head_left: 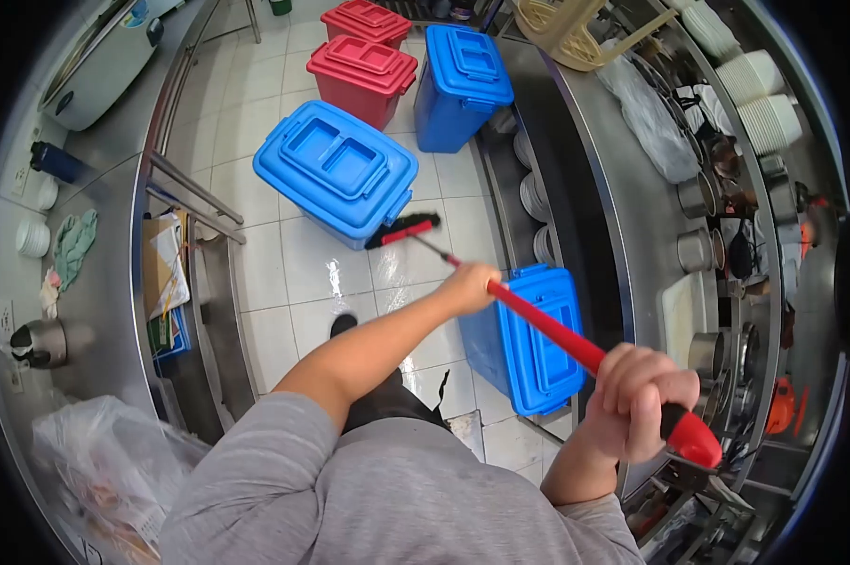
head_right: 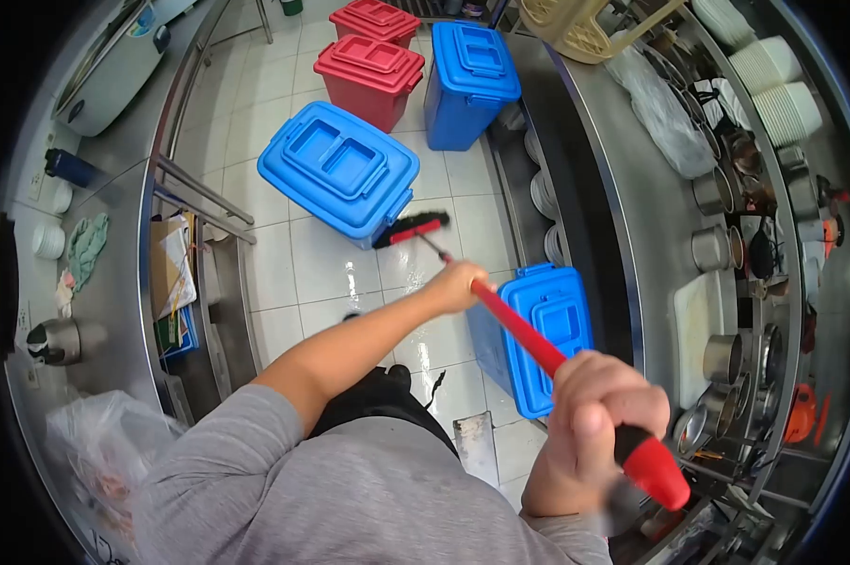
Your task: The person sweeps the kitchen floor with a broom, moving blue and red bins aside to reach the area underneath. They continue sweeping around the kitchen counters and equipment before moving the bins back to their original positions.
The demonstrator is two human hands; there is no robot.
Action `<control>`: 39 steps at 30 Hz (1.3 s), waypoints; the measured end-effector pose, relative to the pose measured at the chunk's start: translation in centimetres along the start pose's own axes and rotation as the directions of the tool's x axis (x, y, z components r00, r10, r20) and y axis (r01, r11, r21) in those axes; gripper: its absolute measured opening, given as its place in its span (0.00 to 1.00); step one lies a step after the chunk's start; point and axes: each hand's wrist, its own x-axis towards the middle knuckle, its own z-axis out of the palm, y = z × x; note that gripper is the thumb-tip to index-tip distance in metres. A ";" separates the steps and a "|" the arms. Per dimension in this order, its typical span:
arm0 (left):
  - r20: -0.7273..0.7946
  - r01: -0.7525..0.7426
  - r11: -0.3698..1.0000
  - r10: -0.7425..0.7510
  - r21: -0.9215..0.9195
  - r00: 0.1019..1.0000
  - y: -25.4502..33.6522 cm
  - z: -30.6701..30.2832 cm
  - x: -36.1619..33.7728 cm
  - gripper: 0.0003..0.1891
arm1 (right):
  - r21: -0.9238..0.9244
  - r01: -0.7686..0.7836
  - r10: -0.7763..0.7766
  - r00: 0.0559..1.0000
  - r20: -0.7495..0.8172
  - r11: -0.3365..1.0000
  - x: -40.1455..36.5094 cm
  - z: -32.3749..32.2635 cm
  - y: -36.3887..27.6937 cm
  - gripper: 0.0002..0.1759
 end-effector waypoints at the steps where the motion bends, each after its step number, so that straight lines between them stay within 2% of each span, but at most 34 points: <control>1: -0.078 -0.063 0.997 0.065 0.035 0.995 -1.6 -0.6 2.6 0.18 | -0.024 0.017 -0.017 0.999 -0.028 1.000 1.4 0.0 2.0 0.08; 3: -0.088 -0.102 0.994 0.104 0.027 0.991 -4.3 -1.4 8.2 0.18 | -0.112 0.017 -0.031 0.992 -0.126 0.994 4.4 -0.4 5.6 0.08; 5: -0.085 -0.152 0.988 0.152 0.008 0.985 -6.3 -1.8 12.6 0.17 | -0.190 -0.086 0.034 0.965 -0.259 0.978 6.9 -0.4 8.0 0.09; 6: -0.057 -0.110 0.993 0.112 0.036 0.992 -7.2 -2.0 14.8 0.17 | -0.262 -0.126 0.032 0.942 -0.333 0.957 8.0 0.0 9.3 0.09; 8: -0.016 -0.088 0.994 0.089 0.065 0.996 -8.9 -2.8 18.8 0.16 | -0.284 -0.142 0.046 0.947 -0.318 0.948 8.0 0.5 11.2 0.08; 10: 0.136 -0.123 0.969 0.095 0.215 0.986 -11.5 -3.8 21.0 0.12 | -0.447 -0.200 0.052 0.945 -0.322 0.872 7.1 2.3 14.7 0.07; 11: 0.316 -0.061 0.945 -0.046 0.321 0.948 -13.0 -4.6 22.6 0.10 | -0.467 -0.251 0.072 0.927 -0.367 0.848 5.9 3.2 16.9 0.07; 12: 0.339 -0.082 0.945 -0.032 0.317 0.940 -14.1 -4.8 23.6 0.10 | -0.563 -0.290 0.104 0.935 -0.339 0.774 4.5 4.0 18.7 0.05; 13: 0.367 -0.090 0.909 -0.073 0.406 0.927 -15.4 -4.5 24.2 0.11 | -0.579 -0.322 0.113 0.923 -0.368 0.749 2.2 4.8 20.7 0.04; 14: 0.395 -0.099 0.865 -0.120 0.491 0.911 -16.8 -3.8 24.5 0.13 | -0.535 -0.387 0.138 0.884 -0.447 0.751 0.9 5.9 21.5 0.04; 15: 0.477 -0.126 0.869 -0.137 0.479 0.868 -18.9 -2.4 24.5 0.18 | -0.537 -0.446 0.173 0.859 -0.483 0.716 -0.5 6.1 21.7 0.04; 16: 0.516 -0.144 0.869 -0.141 0.473 0.845 -19.2 -1.9 23.6 0.18 | -0.532 -0.508 0.210 0.826 -0.523 0.677 -2.1 6.6 21.5 0.04; 18: 0.565 -0.199 0.888 -0.080 0.415 0.821 -18.4 -1.0 20.3 0.20 | -0.394 -0.709 0.304 0.642 -0.704 0.585 -5.3 7.9 18.9 0.03; 19: 0.578 -0.240 0.916 0.010 0.323 0.816 -17.8 -0.1 18.5 0.20 | -0.301 -0.760 0.279 0.529 -0.802 0.575 -6.6 8.4 17.2 0.03; 20: 0.581 -0.275 0.934 0.096 0.229 0.808 -16.9 0.7 17.0 0.21 | -0.225 -0.741 0.224 0.454 -0.863 0.633 -7.6 8.6 15.5 0.03; 22: 0.693 -0.385 0.915 0.199 0.121 0.693 -13.7 2.1 14.9 0.22 | -0.079 -0.704 0.071 0.181 -0.981 0.706 -5.4 10.5 12.4 0.04; 24: 0.806 -0.442 0.896 0.241 0.028 0.541 -13.2 3.8 13.4 0.22 | -0.052 -0.728 0.009 0.080 -0.997 0.683 -4.7 12.6 11.3 0.11; 25: 0.847 -0.503 0.863 0.233 0.045 0.477 -13.7 4.5 13.3 0.16 | 0.183 -0.745 0.015 -0.226 -0.974 0.641 -5.4 13.1 11.9 0.11; 26: 0.857 -0.508 0.861 0.235 0.036 0.459 -14.6 4.9 13.5 0.16 | 0.414 -0.686 0.007 -0.512 -0.859 0.598 -6.7 13.9 12.9 0.12; 27: 0.890 -0.556 0.827 0.191 0.081 0.415 -15.9 5.3 13.8 0.13 | 0.365 -0.759 0.177 -0.321 -0.930 0.540 -9.8 16.8 13.0 0.19; 28: 0.916 -0.603 0.788 0.144 0.123 0.375 -17.0 5.5 14.1 0.10 | 0.601 -0.569 0.472 -0.376 -0.797 0.561 -10.4 17.0 13.3 0.28; 30: 0.931 -0.612 0.782 0.126 0.118 0.342 -19.2 6.4 13.9 0.09 | 0.668 -0.294 0.545 -0.402 -0.735 0.684 -12.2 17.2 15.6 0.31; 31: 0.930 -0.633 0.756 0.091 0.168 0.356 -20.6 7.0 13.8 0.09 | 0.673 -0.283 0.543 -0.420 -0.727 0.683 -14.6 17.0 16.1 0.31; 33: 0.924 -0.656 0.708 0.012 0.263 0.383 -24.5 8.0 13.3 0.08 | 0.731 0.083 0.712 -0.325 -0.623 0.677 -19.8 17.6 15.4 0.35; 34: 0.915 -0.657 0.686 -0.029 0.311 0.403 -26.6 8.1 13.3 0.08 | 0.706 0.003 0.670 -0.317 -0.671 0.708 -20.6 17.7 14.9 0.37; 36: 0.909 -0.676 0.647 -0.065 0.353 0.412 -30.2 6.8 12.9 0.08 | 0.570 0.155 0.559 -0.511 -0.653 0.807 -24.0 16.8 13.9 0.38; 37: 0.920 -0.670 0.652 -0.119 0.356 0.374 -30.6 5.7 13.0 0.09 | 0.667 0.067 0.626 -0.427 -0.653 0.742 -25.6 15.9 14.2 0.39; 38: 0.925 -0.674 0.649 -0.132 0.353 0.357 -31.6 5.8 12.5 0.09 | 0.842 -0.190 0.669 -0.530 -0.521 0.505 -27.4 15.2 15.6 0.38; 39: 0.926 -0.659 0.668 -0.130 0.347 0.356 -32.5 6.0 11.9 0.10 | 0.789 -0.567 0.615 -0.540 -0.574 0.239 -29.6 15.0 18.8 0.35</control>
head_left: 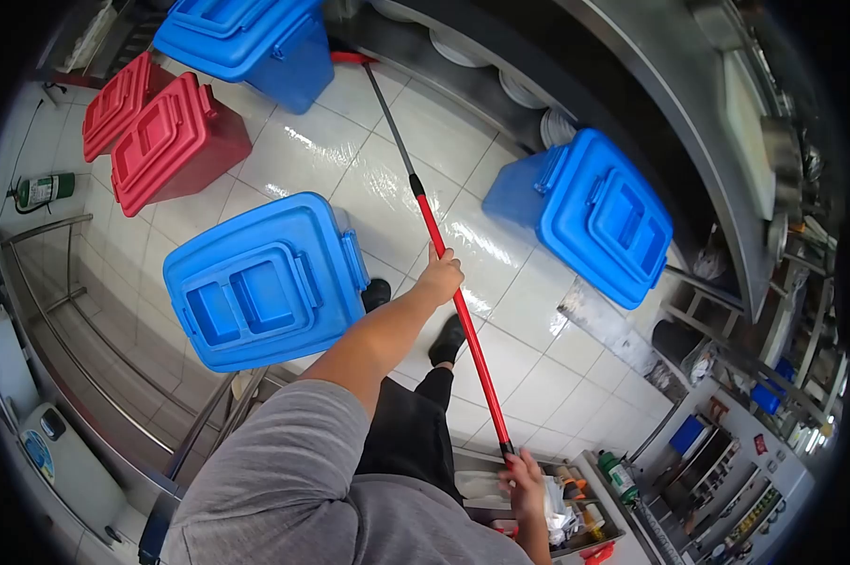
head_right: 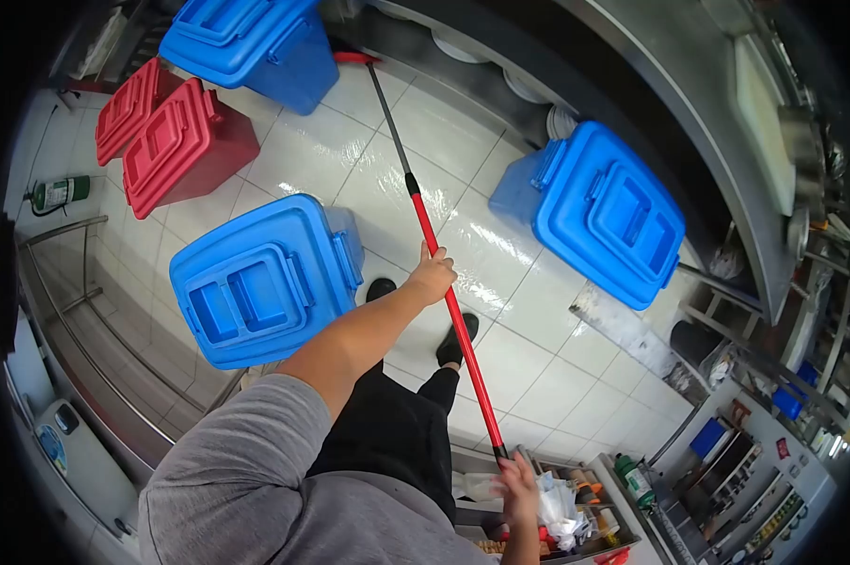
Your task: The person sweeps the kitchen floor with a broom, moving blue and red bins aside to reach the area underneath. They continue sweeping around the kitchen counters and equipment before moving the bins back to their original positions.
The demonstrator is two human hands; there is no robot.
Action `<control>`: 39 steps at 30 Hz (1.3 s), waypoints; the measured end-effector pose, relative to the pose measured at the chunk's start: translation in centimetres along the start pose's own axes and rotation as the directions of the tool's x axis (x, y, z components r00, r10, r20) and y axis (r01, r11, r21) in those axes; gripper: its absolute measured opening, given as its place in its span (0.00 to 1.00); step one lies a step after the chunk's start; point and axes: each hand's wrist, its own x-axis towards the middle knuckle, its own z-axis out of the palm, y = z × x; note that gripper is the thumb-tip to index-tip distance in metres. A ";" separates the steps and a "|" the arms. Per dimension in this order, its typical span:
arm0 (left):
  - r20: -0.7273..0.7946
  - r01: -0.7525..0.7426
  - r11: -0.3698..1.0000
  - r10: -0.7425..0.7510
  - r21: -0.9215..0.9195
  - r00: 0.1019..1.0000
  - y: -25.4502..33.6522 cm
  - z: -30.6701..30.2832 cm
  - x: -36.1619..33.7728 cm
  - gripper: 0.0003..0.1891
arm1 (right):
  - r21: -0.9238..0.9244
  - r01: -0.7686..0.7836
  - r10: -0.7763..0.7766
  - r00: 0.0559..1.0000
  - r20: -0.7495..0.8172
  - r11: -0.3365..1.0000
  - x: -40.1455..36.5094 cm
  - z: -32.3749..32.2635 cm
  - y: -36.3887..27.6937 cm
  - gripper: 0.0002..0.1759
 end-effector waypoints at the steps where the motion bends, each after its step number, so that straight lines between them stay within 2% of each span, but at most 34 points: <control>1: -0.003 0.000 1.000 0.000 -0.026 1.000 -0.1 1.1 0.1 0.10 | -0.451 0.051 -0.068 0.997 -0.021 0.891 3.0 1.6 1.7 0.33; 2: -0.014 -0.016 0.998 0.015 -0.062 1.000 -0.1 2.2 0.7 0.09 | -0.761 0.012 -0.153 0.982 -0.115 0.649 4.6 5.1 0.5 0.29; 3: -0.004 -0.012 0.998 0.012 -0.058 1.000 -0.4 3.0 1.5 0.09 | -0.948 -0.072 -0.266 0.951 -0.159 0.311 6.4 8.1 -1.0 0.26; 5: 0.024 -0.043 0.998 0.045 -0.054 0.999 -1.6 4.5 2.8 0.09 | -0.992 0.003 -0.360 0.932 -0.042 0.125 11.4 9.2 0.0 0.22; 7: 0.018 0.002 0.999 -0.003 0.050 1.000 -5.2 5.3 4.3 0.11 | -0.954 0.298 -0.473 0.844 0.254 0.020 16.4 10.4 2.9 0.21; 9: 0.072 0.129 0.983 -0.139 0.128 0.988 -10.1 5.8 6.1 0.16 | -0.751 0.422 -0.253 0.906 0.339 0.508 20.5 14.6 2.2 0.18; 10: 0.004 0.228 0.960 -0.232 0.161 0.973 -12.8 5.4 6.3 0.18 | -0.610 0.163 0.074 0.936 0.345 0.775 23.2 16.7 2.8 0.15; 11: 0.002 0.317 0.928 -0.324 0.197 0.946 -15.1 3.7 6.5 0.19 | -0.589 0.193 0.074 0.914 0.398 0.785 23.6 20.5 -0.3 0.15; 12: 0.007 0.407 0.873 -0.424 0.268 0.905 -17.3 2.0 7.2 0.21 | -0.624 0.345 -0.056 0.899 0.435 0.701 25.9 22.8 0.0 0.23; 14: -0.145 0.569 0.765 -0.553 0.301 0.821 -20.9 -0.6 7.2 0.21 | -0.515 0.453 -0.179 0.850 0.495 0.727 27.1 27.2 -2.9 0.28; 16: -0.166 0.588 0.694 -0.578 0.415 0.799 -20.5 -5.3 7.5 0.21 | -0.545 0.598 -0.318 0.790 0.523 0.588 27.2 29.0 -7.4 0.33; 17: -0.157 0.595 0.659 -0.599 0.461 0.785 -19.8 -6.2 8.6 0.20 | -0.633 0.513 -0.162 0.834 0.528 0.580 25.8 28.6 -10.9 0.34; 18: -0.177 0.583 0.675 -0.572 0.453 0.801 -18.6 -6.3 9.3 0.21 | -0.730 0.487 -0.132 0.862 0.489 0.479 24.7 27.2 -13.1 0.34; 19: -0.200 0.575 0.690 -0.549 0.439 0.812 -17.0 -6.1 10.0 0.21 | -0.738 0.503 -0.174 0.860 0.480 0.449 25.3 24.5 -12.8 0.34; 20: -0.144 0.534 0.722 -0.530 0.441 0.836 -14.9 -5.5 11.2 0.21 | -0.707 0.490 -0.198 0.866 0.458 0.510 23.6 21.8 -14.4 0.33; 21: -0.090 0.494 0.752 -0.509 0.437 0.856 -12.2 -4.2 12.2 0.21 | -0.736 0.485 -0.233 0.874 0.427 0.472 22.1 18.7 -15.2 0.33; 22: -0.183 0.446 0.805 -0.406 0.392 0.895 -9.0 -2.6 12.3 0.21 | -0.732 0.517 -0.286 0.856 0.431 0.444 21.0 14.8 -14.8 0.34; 23: -0.244 0.394 0.880 -0.333 0.267 0.911 -5.3 -0.9 12.4 0.19 | -0.806 0.348 -0.148 0.937 0.317 0.479 17.1 12.4 -16.9 0.33; 24: -0.133 0.193 0.976 -0.205 -0.098 0.970 -1.0 -3.6 10.2 0.18 | -0.863 0.158 -0.007 0.984 0.177 0.479 13.4 10.1 -18.7 0.33; 25: -0.233 0.171 0.985 -0.173 -0.026 0.957 3.5 -1.9 10.4 0.16 | -0.867 0.192 -0.101 0.981 0.164 0.460 10.7 5.8 -17.9 0.33; 26: -0.099 0.054 0.997 -0.060 -0.063 0.993 7.9 -4.8 8.7 0.16 | -0.872 0.084 -0.067 0.996 0.059 0.483 6.7 3.1 -19.0 0.33; 27: -0.228 -0.001 0.999 -0.006 -0.033 0.974 12.3 -4.8 7.6 0.15 | -0.871 -0.028 -0.023 0.999 -0.044 0.490 2.1 1.0 -20.9 0.33; 29: -0.224 -0.251 0.945 0.203 -0.211 0.953 19.3 -8.2 4.1 0.12 | -0.821 -0.183 0.046 0.981 -0.188 0.541 -7.3 -2.3 -24.4 0.33; 31: -0.286 -0.426 0.854 0.346 -0.299 0.894 23.3 -12.6 -0.4 0.07 | -0.473 -0.122 0.000 0.968 -0.249 0.872 -18.3 5.6 -31.4 0.13; 32: -0.302 -0.425 0.859 0.340 -0.287 0.891 24.0 -14.7 -2.2 0.07 | -0.724 -0.146 -0.012 0.978 -0.208 0.674 -20.4 2.6 -32.0 0.17; 33: -0.259 -0.445 0.839 0.375 -0.313 0.890 24.2 -16.5 -3.9 0.06 | -0.904 -0.147 -0.010 0.986 -0.165 0.402 -22.0 -0.4 -32.6 0.24; 35: -0.221 -0.445 0.829 0.390 -0.338 0.894 22.9 -17.8 -6.5 0.06 | -0.963 -0.128 -0.013 0.991 -0.135 0.238 -24.3 2.8 -34.9 0.22; 36: -0.244 -0.373 0.844 0.297 -0.386 0.923 21.0 -17.9 -7.4 0.06 | -0.997 0.016 -0.093 0.996 0.009 0.073 -24.8 5.7 -35.9 0.21; 37: -0.263 -0.304 0.848 0.204 -0.434 0.943 18.8 -17.8 -8.2 0.06 | -1.000 -0.002 -0.091 0.996 -0.002 -0.002 -24.4 8.3 -36.4 0.21; 38: -0.317 -0.264 0.855 0.125 -0.447 0.940 15.9 -17.0 -8.5 0.06 | -0.983 0.146 -0.168 0.972 0.164 -0.116 -22.4 7.2 -35.3 0.32; 39: -0.361 -0.216 0.890 0.063 -0.401 0.930 12.4 -16.5 -9.3 0.06 | -0.958 0.218 -0.155 0.956 0.248 -0.187 -19.9 7.7 -34.9 0.33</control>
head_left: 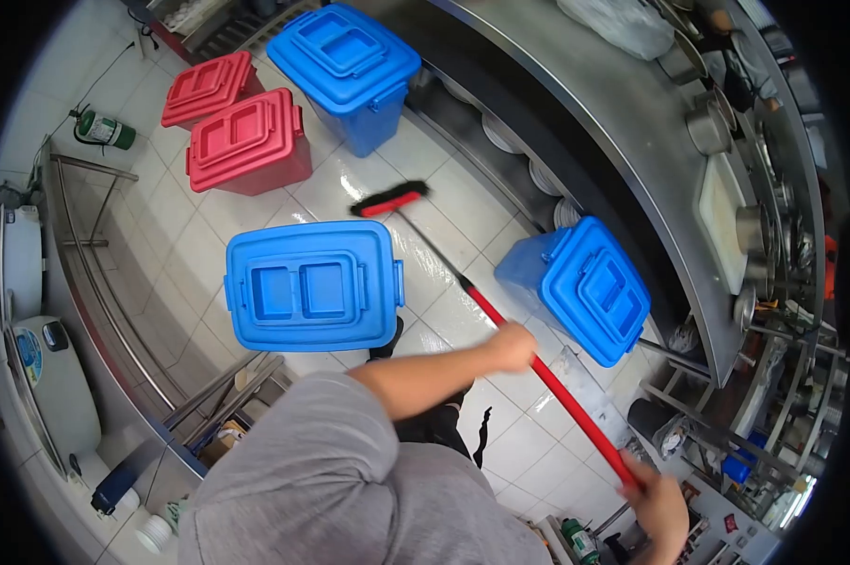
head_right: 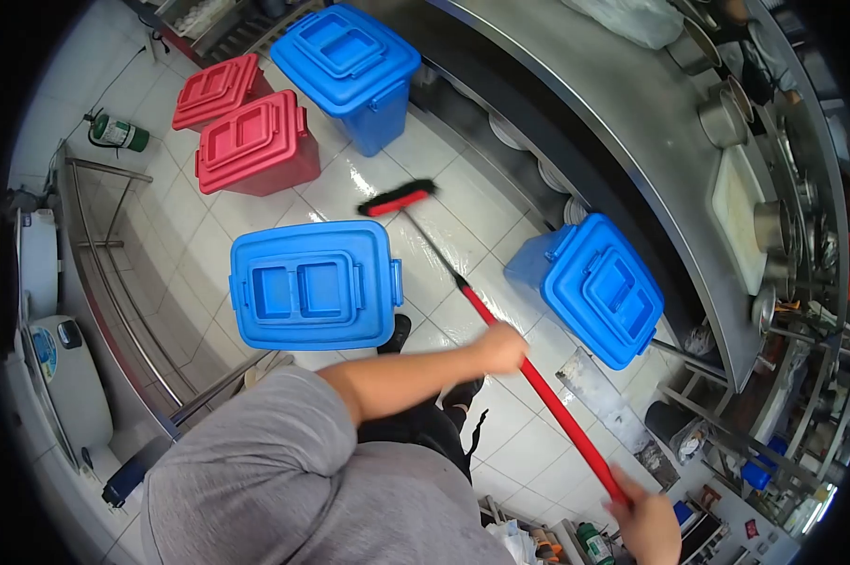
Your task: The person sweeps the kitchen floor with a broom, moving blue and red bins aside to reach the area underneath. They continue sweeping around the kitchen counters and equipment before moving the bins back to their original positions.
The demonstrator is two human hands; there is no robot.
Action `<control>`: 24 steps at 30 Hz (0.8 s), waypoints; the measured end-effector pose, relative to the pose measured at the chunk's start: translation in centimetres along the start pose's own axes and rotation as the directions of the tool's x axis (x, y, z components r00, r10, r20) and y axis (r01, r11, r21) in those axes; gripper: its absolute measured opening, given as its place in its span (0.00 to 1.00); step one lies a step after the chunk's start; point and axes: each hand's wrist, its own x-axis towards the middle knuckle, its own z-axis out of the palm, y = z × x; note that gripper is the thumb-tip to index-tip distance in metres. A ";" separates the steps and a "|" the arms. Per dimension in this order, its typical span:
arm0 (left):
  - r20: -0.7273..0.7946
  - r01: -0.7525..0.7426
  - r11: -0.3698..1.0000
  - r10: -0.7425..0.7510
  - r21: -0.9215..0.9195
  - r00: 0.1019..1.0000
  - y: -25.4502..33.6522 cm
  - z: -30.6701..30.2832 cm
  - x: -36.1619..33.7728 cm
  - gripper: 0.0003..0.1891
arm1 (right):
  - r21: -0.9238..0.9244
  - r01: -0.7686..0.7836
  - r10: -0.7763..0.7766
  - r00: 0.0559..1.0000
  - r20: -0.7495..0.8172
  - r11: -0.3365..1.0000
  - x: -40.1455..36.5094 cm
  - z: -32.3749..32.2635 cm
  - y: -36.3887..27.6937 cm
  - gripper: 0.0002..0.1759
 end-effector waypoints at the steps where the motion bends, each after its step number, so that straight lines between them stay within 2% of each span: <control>1: 0.002 0.049 0.995 -0.049 0.086 0.999 -4.0 -0.8 -0.9 0.05 | -0.076 0.089 -0.091 0.995 -0.035 0.993 2.2 0.2 -2.5 0.32; 2: -0.120 0.070 0.992 -0.056 0.110 0.991 -7.6 -2.4 -2.6 0.05 | -0.199 0.128 -0.140 0.989 -0.045 0.972 4.2 0.4 -5.6 0.30; 3: -0.172 0.187 0.966 -0.156 0.178 0.973 -11.4 -3.2 -3.9 0.05 | -0.246 0.239 -0.263 0.962 -0.069 0.939 6.5 1.3 -7.5 0.28; 4: -0.261 0.197 0.973 -0.159 0.124 0.952 -15.1 -3.8 -4.5 0.05 | -0.287 0.267 -0.299 0.952 -0.070 0.920 8.8 2.1 -9.5 0.28; 5: -0.263 0.184 0.975 -0.146 0.126 0.954 -14.8 -4.6 -4.0 0.05 | -0.326 0.295 -0.334 0.940 -0.069 0.898 9.9 2.6 -10.7 0.28; 7: -0.260 0.291 0.929 -0.230 0.229 0.938 -13.4 -7.1 -3.2 0.06 | -0.315 0.236 -0.285 0.951 -0.119 0.919 8.5 1.0 -10.9 0.27; 8: -0.190 0.269 0.936 -0.228 0.228 0.955 -11.6 -7.4 -2.5 0.07 | -0.298 0.186 -0.235 0.962 -0.138 0.936 7.5 0.2 -10.8 0.27; 9: -0.202 0.251 0.935 -0.203 0.251 0.958 -10.5 -5.4 -1.8 0.07 | -0.299 0.153 -0.198 0.972 -0.127 0.942 6.1 0.1 -9.8 0.28; 11: -0.013 0.213 0.963 -0.214 0.163 0.977 -6.0 -3.0 -0.8 0.07 | -0.292 0.059 -0.089 0.992 -0.090 0.955 2.2 -1.1 -7.7 0.28; 12: 0.014 0.146 0.988 -0.147 0.049 0.989 -3.0 -2.8 -0.8 0.07 | -0.248 0.000 -0.032 0.992 -0.124 0.969 -0.1 -1.6 -6.8 0.28; 13: 0.036 0.087 0.996 -0.087 -0.001 0.996 -0.7 -1.9 -0.2 0.07 | -0.255 -0.097 0.062 0.988 -0.141 0.962 -2.2 -2.3 -6.8 0.29; 14: 0.092 0.023 1.000 -0.022 -0.007 0.996 1.3 -2.3 0.1 0.08 | -0.254 -0.103 0.069 0.988 -0.140 0.962 -2.5 -2.2 -6.8 0.29; 16: 0.086 0.027 0.999 -0.025 -0.028 0.996 1.5 -1.8 1.6 0.08 | -0.196 -0.173 0.141 0.975 -0.170 0.965 -2.9 -1.8 -6.5 0.29; 17: 0.056 0.065 0.998 -0.066 0.022 0.996 0.0 -1.5 2.4 0.08 | -0.159 -0.099 0.068 0.980 -0.189 0.982 -1.7 -0.8 -5.9 0.29; 18: 0.025 0.105 0.992 -0.107 0.071 0.994 -2.8 -1.0 3.2 0.07 | -0.117 -0.132 0.114 0.981 -0.154 0.984 0.3 0.3 -6.7 0.29; 19: -0.050 0.063 0.990 -0.057 0.127 0.997 -6.4 -1.2 3.3 0.07 | -0.072 -0.065 0.055 0.991 -0.125 0.995 2.6 2.1 -7.3 0.30; 20: -0.033 0.168 0.977 -0.165 0.130 0.986 -10.1 -2.1 3.3 0.08 | -0.078 0.023 -0.030 0.996 -0.084 0.997 5.7 5.1 -8.0 0.30; 21: -0.119 0.181 0.961 -0.158 0.208 0.980 -11.6 -3.7 2.1 0.09 | -0.045 0.052 -0.052 0.999 -0.002 0.998 8.3 7.9 -9.8 0.29; 22: -0.206 0.200 0.939 -0.144 0.281 0.968 -12.0 -4.8 1.7 0.10 | -0.099 -0.044 0.042 0.999 -0.027 0.994 8.3 8.7 -11.9 0.30; 23: -0.198 0.190 0.939 -0.136 0.287 0.971 -11.6 -4.5 2.5 0.10 | -0.027 0.062 -0.064 0.997 -0.052 0.998 9.0 8.6 -9.2 0.31; 24: -0.077 0.209 0.925 -0.195 0.316 0.978 -10.8 -2.9 2.8 0.12 | 0.059 0.156 -0.152 0.986 -0.070 0.986 9.0 9.2 -6.0 0.31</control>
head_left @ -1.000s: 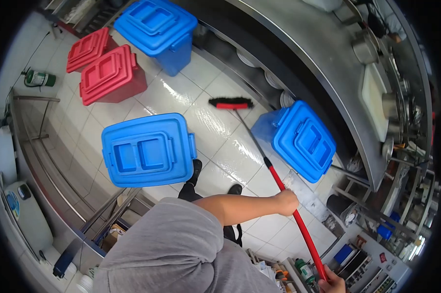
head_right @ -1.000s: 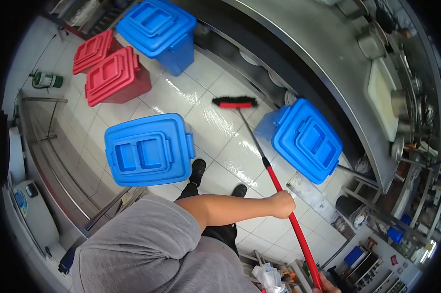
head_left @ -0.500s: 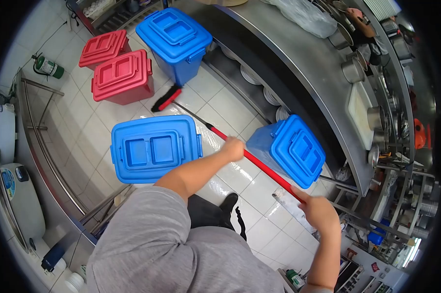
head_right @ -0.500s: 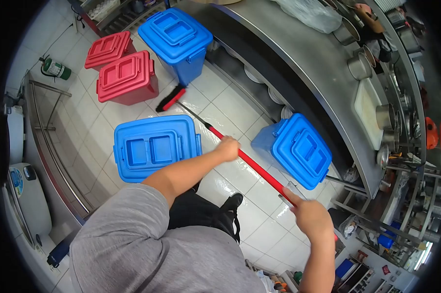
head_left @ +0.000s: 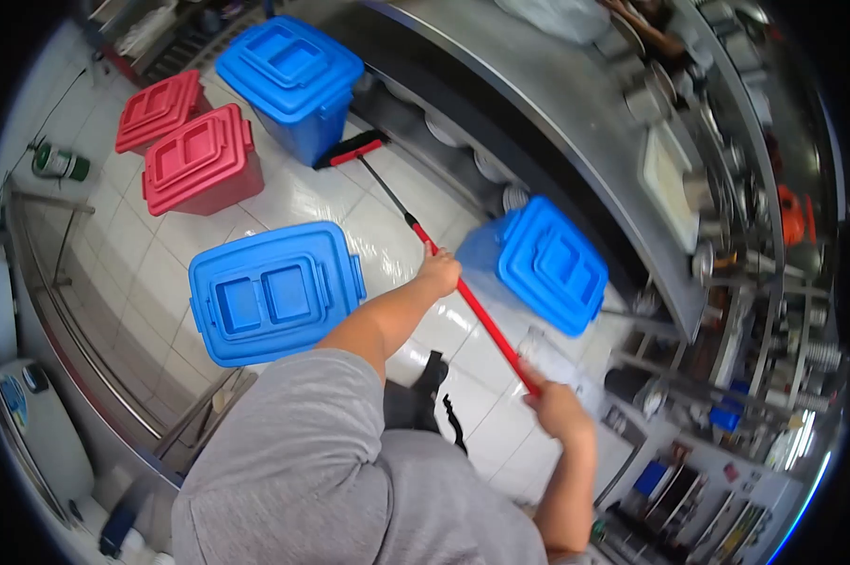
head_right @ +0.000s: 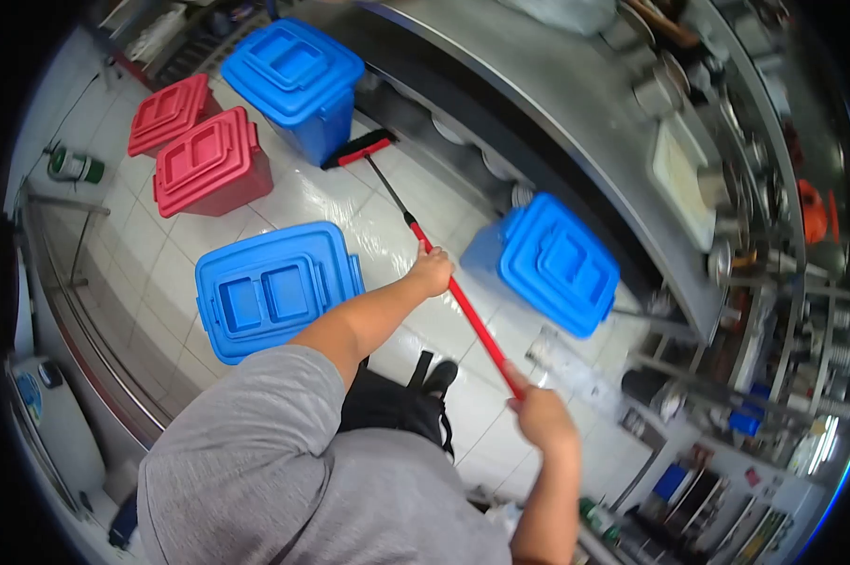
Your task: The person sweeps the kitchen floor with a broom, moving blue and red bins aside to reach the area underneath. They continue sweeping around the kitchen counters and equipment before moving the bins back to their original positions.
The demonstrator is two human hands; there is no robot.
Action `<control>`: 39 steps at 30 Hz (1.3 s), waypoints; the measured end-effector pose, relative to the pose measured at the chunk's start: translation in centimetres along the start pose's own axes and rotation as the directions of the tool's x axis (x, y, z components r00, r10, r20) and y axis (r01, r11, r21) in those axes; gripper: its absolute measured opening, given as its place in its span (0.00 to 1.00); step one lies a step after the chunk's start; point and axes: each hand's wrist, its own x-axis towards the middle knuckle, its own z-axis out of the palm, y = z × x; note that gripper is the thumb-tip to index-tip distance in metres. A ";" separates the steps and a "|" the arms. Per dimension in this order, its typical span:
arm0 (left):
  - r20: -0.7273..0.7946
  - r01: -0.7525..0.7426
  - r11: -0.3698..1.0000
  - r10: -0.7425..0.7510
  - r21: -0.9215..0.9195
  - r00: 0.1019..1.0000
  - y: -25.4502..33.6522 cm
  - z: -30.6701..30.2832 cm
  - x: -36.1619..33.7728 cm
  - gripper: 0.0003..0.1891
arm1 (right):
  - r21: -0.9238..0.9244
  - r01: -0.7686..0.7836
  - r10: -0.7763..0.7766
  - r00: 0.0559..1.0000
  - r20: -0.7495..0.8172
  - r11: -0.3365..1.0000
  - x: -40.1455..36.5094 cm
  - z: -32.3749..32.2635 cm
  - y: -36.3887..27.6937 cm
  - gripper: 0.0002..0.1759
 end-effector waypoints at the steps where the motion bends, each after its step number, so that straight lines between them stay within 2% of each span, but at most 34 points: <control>1: 0.140 0.006 1.000 -0.010 0.027 0.990 2.3 1.4 -0.6 0.13 | 0.085 -0.118 0.116 0.993 0.025 0.989 -2.1 -0.8 0.1 0.32; 3: 0.295 -0.131 0.991 0.130 -0.015 0.947 7.6 3.4 -3.2 0.13 | 0.067 -0.253 0.245 0.963 0.108 0.965 -6.9 0.0 2.9 0.33; 4: 0.359 -0.194 0.974 0.223 -0.116 0.906 10.4 5.7 -4.7 0.12 | 0.104 -0.270 0.256 0.958 0.129 0.957 -10.2 -0.1 3.7 0.34; 5: 0.403 -0.265 0.942 0.328 -0.206 0.855 13.6 6.9 -6.8 0.10 | 0.090 -0.390 0.364 0.907 0.212 0.917 -13.5 -0.6 4.0 0.34; 6: 0.380 -0.364 0.897 0.436 -0.250 0.815 16.6 7.2 -9.0 0.09 | 0.153 -0.354 0.336 0.933 0.131 0.923 -17.0 -0.7 4.2 0.32; 7: 0.416 -0.427 0.854 0.519 -0.299 0.747 19.4 6.8 -11.0 0.08 | 0.159 -0.443 0.410 0.889 0.204 0.882 -19.9 -0.8 4.7 0.33; 8: 0.424 -0.482 0.801 0.598 -0.356 0.680 21.5 5.3 -12.7 0.08 | 0.174 -0.563 0.509 0.816 0.273 0.808 -22.7 0.1 5.8 0.32; 9: 0.518 -0.538 0.774 0.627 -0.332 0.582 23.0 4.4 -13.8 0.08 | 0.178 -0.699 0.612 0.700 0.369 0.692 -22.9 -1.3 2.5 0.32; 10: 0.611 -0.531 0.771 0.619 -0.351 0.495 23.7 3.3 -13.9 0.12 | 0.162 -0.811 0.685 0.566 0.459 0.562 -22.5 -2.5 -0.4 0.32; 11: 0.622 -0.531 0.782 0.600 -0.325 0.503 23.4 4.2 -13.6 0.11 | 0.266 -0.631 0.557 0.772 0.308 0.728 -24.1 1.9 2.5 0.32; 12: 0.632 -0.529 0.793 0.583 -0.304 0.511 22.6 5.9 -13.5 0.11 | 0.322 -0.409 0.387 0.913 0.132 0.854 -24.6 7.4 5.7 0.33; 14: 0.633 -0.502 0.854 0.465 -0.136 0.619 19.0 8.0 -11.7 0.11 | 0.457 -0.485 0.423 0.874 0.238 0.745 -20.1 13.0 4.3 0.35; 15: 0.628 -0.550 0.835 0.425 0.006 0.652 16.9 9.2 -10.0 0.11 | 0.587 -0.400 0.375 0.911 0.172 0.704 -17.2 16.8 3.3 0.35; 16: 0.586 -0.506 0.857 0.360 0.100 0.726 15.0 10.3 -8.5 0.10 | 0.663 -0.274 0.335 0.941 0.036 0.697 -14.4 19.9 2.4 0.35; 17: 0.502 -0.526 0.847 0.421 0.081 0.755 13.7 10.2 -7.0 0.10 | 0.595 -0.298 0.306 0.948 0.092 0.746 -12.5 18.0 0.9 0.35; 18: 0.416 -0.550 0.832 0.477 0.071 0.774 12.7 10.1 -6.2 0.10 | 0.609 -0.299 0.307 0.947 0.094 0.734 -12.4 16.8 0.7 0.35; 20: 0.457 -0.581 0.813 0.507 0.026 0.731 14.8 10.6 -7.8 0.10 | 0.678 -0.390 0.348 0.915 0.206 0.624 -14.7 14.7 1.1 0.36; 22: 0.486 -0.605 0.795 0.545 -0.041 0.683 17.4 8.8 -10.2 0.10 | 0.482 -0.421 0.360 0.907 0.219 0.768 -18.8 13.2 2.2 0.37; 24: 0.705 -0.662 0.739 0.538 -0.130 0.462 19.4 4.9 -12.6 0.10 | 0.511 -0.725 0.396 0.684 0.612 0.462 -21.3 7.7 1.5 0.36; 26: 0.721 -0.651 0.724 0.575 -0.228 0.388 19.2 5.4 -16.4 0.10 | 0.525 -0.596 0.257 0.773 0.580 0.608 -24.2 6.7 1.9 0.38; 27: 0.776 -0.628 0.730 0.550 -0.269 0.307 19.9 3.3 -17.2 0.13 | 0.561 -0.695 0.245 0.700 0.671 0.450 -25.5 6.5 1.9 0.36; 28: 0.738 -0.668 0.696 0.591 -0.263 0.326 19.8 4.1 -18.3 0.10 | 0.576 -0.691 0.238 0.706 0.667 0.437 -26.5 6.1 2.1 0.36; 30: 0.713 -0.624 0.734 0.587 -0.269 0.383 20.5 4.9 -18.0 0.09 | 0.633 -0.663 0.244 0.742 0.624 0.399 -28.4 4.8 3.3 0.30; 31: 0.682 -0.624 0.733 0.604 -0.270 0.413 21.1 3.5 -17.0 0.08 | 0.788 -0.482 0.211 0.876 0.434 0.383 -30.2 4.1 4.9 0.29; 32: 0.565 -0.541 0.765 0.633 -0.351 0.530 20.9 3.3 -16.0 0.08 | 0.891 -0.273 0.188 0.958 0.217 0.362 -31.5 3.4 6.0 0.28; 33: 0.517 -0.493 0.798 0.601 -0.346 0.609 21.0 2.8 -14.6 0.09 | 0.976 0.021 0.192 0.979 -0.063 0.215 -31.5 2.1 5.6 0.27; 34: 0.485 -0.514 0.801 0.597 -0.307 0.639 21.4 1.4 -12.9 0.09 | 0.942 0.326 0.237 0.912 -0.335 0.078 -31.3 1.1 5.3 0.28; 35: 0.487 -0.557 0.791 0.601 -0.252 0.633 21.5 0.7 -11.7 0.10 | 0.829 0.539 0.232 0.796 -0.559 0.149 -31.1 1.9 6.3 0.28; 36: 0.445 -0.571 0.777 0.624 -0.265 0.642 20.9 0.9 -11.3 0.10 | 0.663 0.715 0.200 0.632 -0.748 0.220 -30.5 3.2 7.7 0.29; 37: 0.487 -0.587 0.780 0.608 -0.219 0.627 20.7 1.2 -10.9 0.11 | 0.516 0.855 0.190 0.499 -0.846 0.050 -29.1 3.9 7.9 0.28; 38: 0.453 -0.628 0.748 0.647 -0.216 0.614 19.9 1.7 -10.8 0.12 | 0.477 0.876 0.218 0.481 -0.849 -0.075 -28.8 4.5 8.4 0.27; 39: 0.466 -0.576 0.784 0.609 -0.230 0.642 19.6 1.5 -11.5 0.12 | 0.414 0.872 0.262 0.476 -0.839 -0.259 -28.7 5.3 8.6 0.26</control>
